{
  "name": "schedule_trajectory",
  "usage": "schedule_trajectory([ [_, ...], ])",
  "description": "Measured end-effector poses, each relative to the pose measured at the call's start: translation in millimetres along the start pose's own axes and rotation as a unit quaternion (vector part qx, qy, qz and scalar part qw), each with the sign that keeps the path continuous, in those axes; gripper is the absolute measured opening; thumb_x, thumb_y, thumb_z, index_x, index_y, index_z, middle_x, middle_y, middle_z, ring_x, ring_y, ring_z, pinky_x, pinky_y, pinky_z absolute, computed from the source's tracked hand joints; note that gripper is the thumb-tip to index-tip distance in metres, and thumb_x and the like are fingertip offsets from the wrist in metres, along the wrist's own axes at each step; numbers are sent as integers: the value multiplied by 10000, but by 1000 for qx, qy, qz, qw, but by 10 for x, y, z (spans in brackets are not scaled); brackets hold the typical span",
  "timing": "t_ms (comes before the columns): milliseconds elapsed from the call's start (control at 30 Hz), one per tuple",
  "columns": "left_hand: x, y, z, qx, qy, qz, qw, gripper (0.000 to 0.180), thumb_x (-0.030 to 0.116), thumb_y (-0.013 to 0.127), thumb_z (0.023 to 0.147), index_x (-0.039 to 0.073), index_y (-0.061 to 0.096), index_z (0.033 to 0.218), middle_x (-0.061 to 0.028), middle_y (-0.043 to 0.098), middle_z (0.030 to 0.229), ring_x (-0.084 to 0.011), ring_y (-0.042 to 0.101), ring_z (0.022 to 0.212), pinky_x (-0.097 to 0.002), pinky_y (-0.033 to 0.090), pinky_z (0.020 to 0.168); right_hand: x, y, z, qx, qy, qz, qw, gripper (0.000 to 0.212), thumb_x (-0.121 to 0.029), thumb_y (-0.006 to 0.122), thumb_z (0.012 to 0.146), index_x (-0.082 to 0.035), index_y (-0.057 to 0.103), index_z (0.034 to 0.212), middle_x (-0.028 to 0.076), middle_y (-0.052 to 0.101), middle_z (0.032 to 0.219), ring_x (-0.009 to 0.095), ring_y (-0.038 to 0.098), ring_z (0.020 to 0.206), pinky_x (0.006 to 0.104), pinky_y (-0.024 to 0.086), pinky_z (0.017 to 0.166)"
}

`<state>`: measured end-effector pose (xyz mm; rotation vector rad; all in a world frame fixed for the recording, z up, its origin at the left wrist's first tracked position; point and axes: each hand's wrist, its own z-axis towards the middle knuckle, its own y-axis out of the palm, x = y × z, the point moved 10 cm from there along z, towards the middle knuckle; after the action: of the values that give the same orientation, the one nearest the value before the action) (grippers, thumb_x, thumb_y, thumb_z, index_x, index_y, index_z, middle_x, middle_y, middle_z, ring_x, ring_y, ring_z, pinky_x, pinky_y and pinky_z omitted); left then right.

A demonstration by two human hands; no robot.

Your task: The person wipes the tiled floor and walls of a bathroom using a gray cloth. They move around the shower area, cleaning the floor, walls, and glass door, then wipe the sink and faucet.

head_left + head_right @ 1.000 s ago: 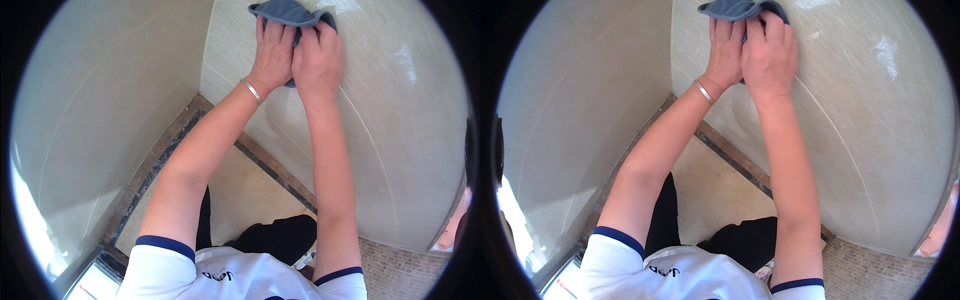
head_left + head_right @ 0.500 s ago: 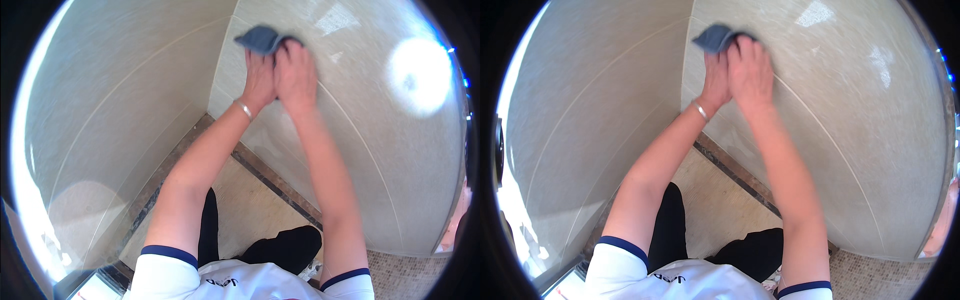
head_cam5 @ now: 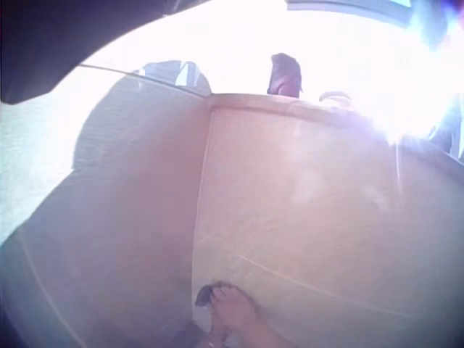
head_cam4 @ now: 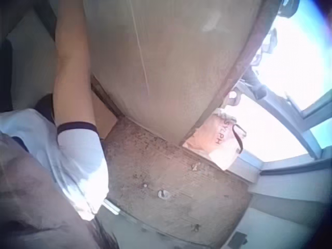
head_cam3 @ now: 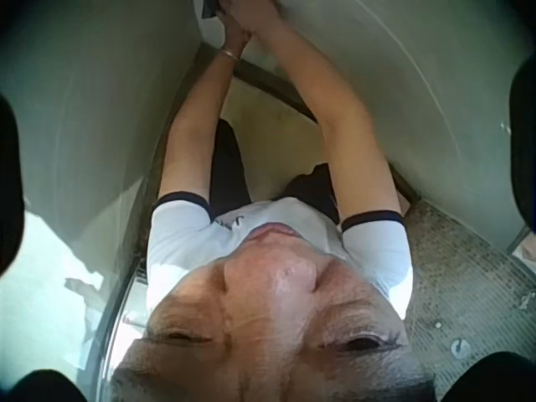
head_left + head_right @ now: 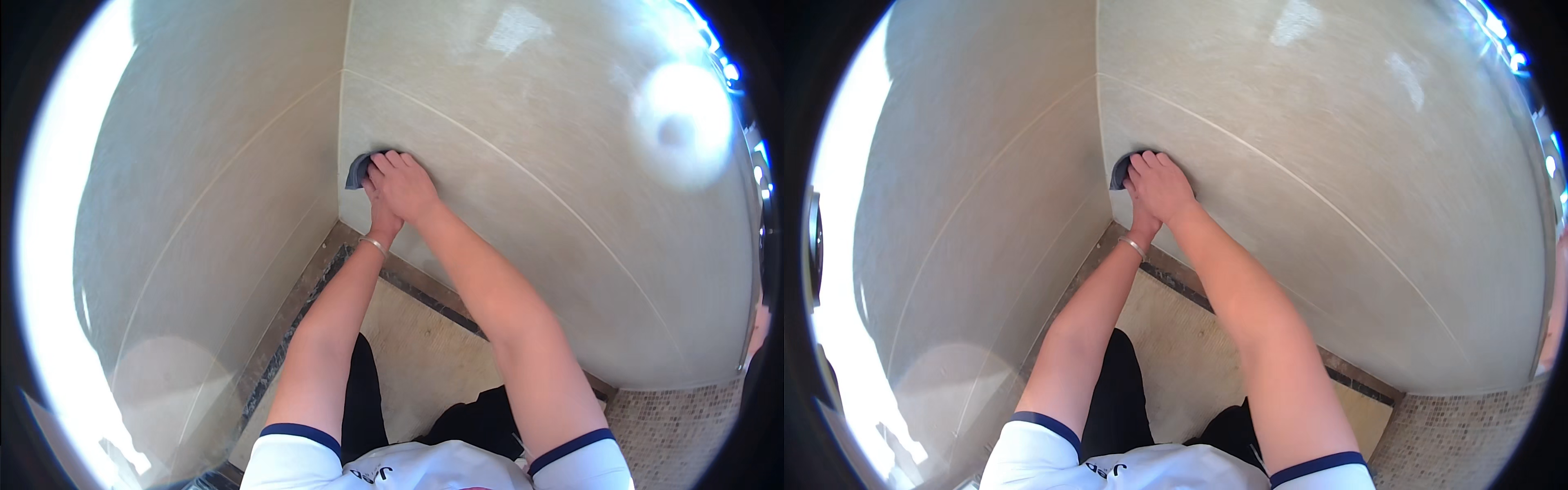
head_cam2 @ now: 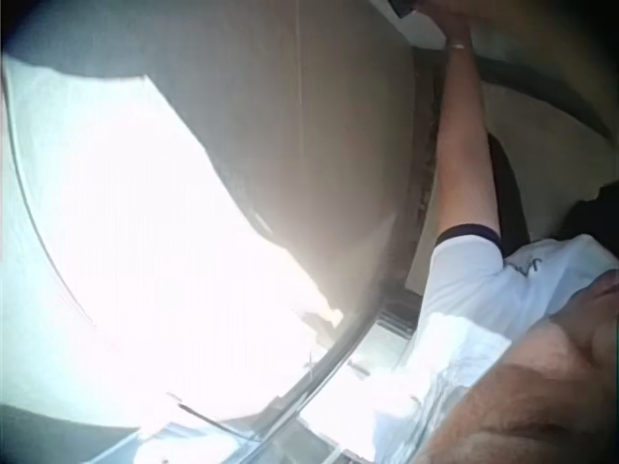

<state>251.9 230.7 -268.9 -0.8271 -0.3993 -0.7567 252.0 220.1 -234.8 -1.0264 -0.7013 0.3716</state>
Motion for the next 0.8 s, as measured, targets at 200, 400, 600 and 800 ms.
schedule_trajectory([
  [200, 551, -356, 448, 75, 69, -170, 980, 571, 300, 587, 902, -45, 459, 1340, -245, 432, 1392, -441, 342, 1349, -628, 180, 1118, 609, -1302, -216, 190, 39, -26, 981, 271, -152, 599, 821, -88, 673, 1074, 32, 582, 1104, 213, 552, 1006, 347, 451, 850],
  [400, 1581, -505, 671, 50, 155, 116, 980, 536, 262, 553, 908, -45, 449, 1335, -240, 459, 1342, -447, 375, 1283, -668, 162, 1122, 1005, -1943, -881, 259, 88, -69, 959, 411, -130, 614, 798, -95, 646, 1206, 40, 583, 1196, 207, 561, 1009, 348, 470, 811],
  [600, 1537, 189, -326, -79, 179, -27, 980, 442, 219, 614, 887, 68, 571, 1300, -182, 520, 1389, -401, 368, 1394, -644, 100, 1155, 837, -1299, -1835, 187, 163, -14, 969, 322, -125, 603, 800, -65, 661, 1111, 54, 584, 1170, 220, 570, 1003, 350, 481, 819],
  [800, 2671, -234, 144, 25, 386, -39, 921, 443, 146, 601, 879, 18, 559, 1300, -210, 489, 1414, -436, 381, 1373, -644, 163, 1165, 1348, -2295, -2161, 324, 242, -25, 914, 236, -81, 638, 795, -42, 658, 1027, 92, 595, 1137, 274, 568, 982, 412, 461, 827],
])
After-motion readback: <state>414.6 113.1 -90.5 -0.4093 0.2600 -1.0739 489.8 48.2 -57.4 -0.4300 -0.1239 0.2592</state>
